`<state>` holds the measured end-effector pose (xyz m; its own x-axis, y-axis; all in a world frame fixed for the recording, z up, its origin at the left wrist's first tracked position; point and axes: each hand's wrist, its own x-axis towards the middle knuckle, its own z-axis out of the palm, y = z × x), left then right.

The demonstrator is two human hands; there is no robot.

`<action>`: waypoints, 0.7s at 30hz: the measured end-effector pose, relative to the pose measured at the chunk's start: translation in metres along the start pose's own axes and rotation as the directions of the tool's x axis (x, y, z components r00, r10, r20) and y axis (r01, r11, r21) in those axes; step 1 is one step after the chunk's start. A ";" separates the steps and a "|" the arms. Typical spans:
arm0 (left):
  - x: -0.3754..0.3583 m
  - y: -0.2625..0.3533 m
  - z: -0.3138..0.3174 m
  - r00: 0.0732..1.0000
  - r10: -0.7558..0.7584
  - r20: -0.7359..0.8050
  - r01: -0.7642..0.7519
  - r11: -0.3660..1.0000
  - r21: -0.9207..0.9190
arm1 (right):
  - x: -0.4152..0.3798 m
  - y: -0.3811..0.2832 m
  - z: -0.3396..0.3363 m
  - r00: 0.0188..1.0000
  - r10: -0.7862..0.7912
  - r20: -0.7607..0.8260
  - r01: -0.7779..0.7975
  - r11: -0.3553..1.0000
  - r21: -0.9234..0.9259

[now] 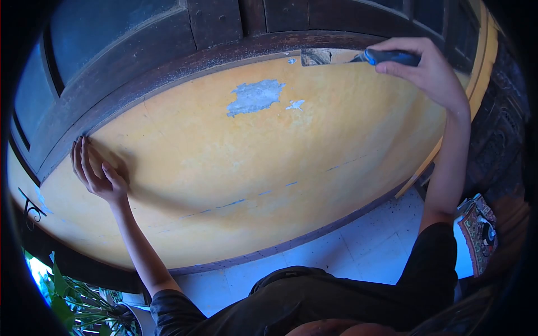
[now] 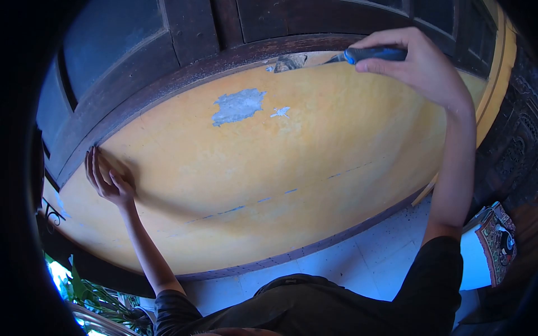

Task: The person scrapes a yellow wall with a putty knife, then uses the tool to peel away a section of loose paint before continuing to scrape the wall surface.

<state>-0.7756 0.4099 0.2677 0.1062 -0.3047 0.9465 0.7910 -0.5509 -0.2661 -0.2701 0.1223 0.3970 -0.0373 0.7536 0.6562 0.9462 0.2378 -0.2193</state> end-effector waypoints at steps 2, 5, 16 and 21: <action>0.000 0.000 0.000 1.000 0.006 0.000 -0.006 1.000 0.001 | 0.011 -0.006 -0.010 0.998 0.020 0.056 -0.014 0.995 -0.096; 0.000 -0.001 -0.001 1.000 0.003 0.000 -0.003 1.000 -0.007 | 0.026 0.001 -0.018 0.993 -0.064 0.104 0.083 0.977 -0.197; -0.001 -0.001 -0.002 1.000 -0.011 0.004 0.011 1.000 -0.028 | 0.031 -0.012 0.010 0.980 -0.126 0.152 0.117 0.991 0.065; 0.000 -0.001 -0.002 1.000 0.001 -0.005 -0.001 1.000 -0.016 | -0.032 0.006 0.030 0.986 0.119 -0.120 -0.102 0.985 0.137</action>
<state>-0.7774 0.4088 0.2675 0.1041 -0.3094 0.9452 0.7813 -0.5627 -0.2702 -0.2734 0.1183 0.3529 0.1144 0.6972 0.7077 0.8922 0.2412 -0.3818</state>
